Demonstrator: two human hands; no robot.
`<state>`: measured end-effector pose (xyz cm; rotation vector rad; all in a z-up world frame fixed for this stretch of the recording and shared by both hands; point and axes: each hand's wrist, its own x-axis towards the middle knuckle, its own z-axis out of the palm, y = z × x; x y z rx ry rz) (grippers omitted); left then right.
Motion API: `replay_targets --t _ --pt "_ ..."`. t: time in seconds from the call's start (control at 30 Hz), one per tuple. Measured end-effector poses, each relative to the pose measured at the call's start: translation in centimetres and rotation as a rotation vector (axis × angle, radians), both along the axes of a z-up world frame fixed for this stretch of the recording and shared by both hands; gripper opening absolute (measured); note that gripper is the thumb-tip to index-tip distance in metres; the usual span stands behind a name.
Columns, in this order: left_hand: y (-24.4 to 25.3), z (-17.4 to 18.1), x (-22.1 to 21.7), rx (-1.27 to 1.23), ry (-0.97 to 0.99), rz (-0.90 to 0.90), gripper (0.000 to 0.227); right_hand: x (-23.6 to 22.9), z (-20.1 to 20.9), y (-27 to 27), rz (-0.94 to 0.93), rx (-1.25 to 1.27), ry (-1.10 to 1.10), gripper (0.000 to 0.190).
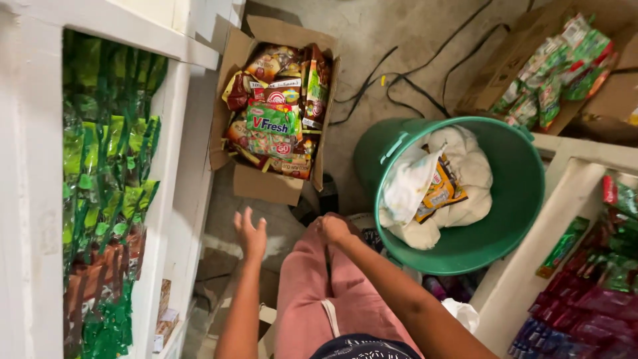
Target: Stocking various snack bags onto grocery store shelves from a cardboard box.
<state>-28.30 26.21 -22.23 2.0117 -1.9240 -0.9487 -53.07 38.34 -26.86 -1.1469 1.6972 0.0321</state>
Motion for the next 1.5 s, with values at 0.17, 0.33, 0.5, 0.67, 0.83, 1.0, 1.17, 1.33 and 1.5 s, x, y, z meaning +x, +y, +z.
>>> replay_targets --t 0.17,0.33,0.5,0.67,0.83,1.0,1.17,1.33,1.5 --pt "5.5 -9.5 5.4 0.309 -0.081 -0.173 0.052 1.2 -4.5 2.4 -0.118 -0.054 -0.024 0.028" --pt "4.0 -10.9 6.5 0.469 -0.133 -0.171 0.05 1.5 -2.0 0.9 -0.268 0.104 -0.073 0.029" --pt "-1.1 -16.2 8.8 0.522 0.034 -0.089 0.051 0.5 -5.5 -1.0 -0.233 0.178 -0.04 0.032" --pt "-8.4 -17.8 8.6 0.527 0.278 0.3 0.052 -0.5 -12.8 -3.6 -0.68 -0.243 0.174 0.077" --pt "-15.7 -18.3 7.2 0.487 0.261 0.648 0.062 -3.2 -16.2 -8.9 -0.899 -0.268 0.188 0.093" --pt "-20.4 -21.1 6.8 0.424 0.323 0.828 0.085 -4.2 -16.3 -13.1 -0.948 -0.165 0.124 0.092" --pt "-22.1 -26.3 10.2 0.027 -0.031 0.143 0.058 -5.4 -13.9 -17.4 -0.763 0.108 0.156 0.057" --pt "-24.3 -21.7 6.6 0.035 -0.313 -0.103 0.044 -5.8 -22.7 -15.3 -0.615 0.03 0.251 0.039" --pt "-23.2 -23.9 7.3 0.096 -0.462 -0.16 0.033 -5.5 -20.7 -15.0 -0.625 -0.03 0.274 0.033"
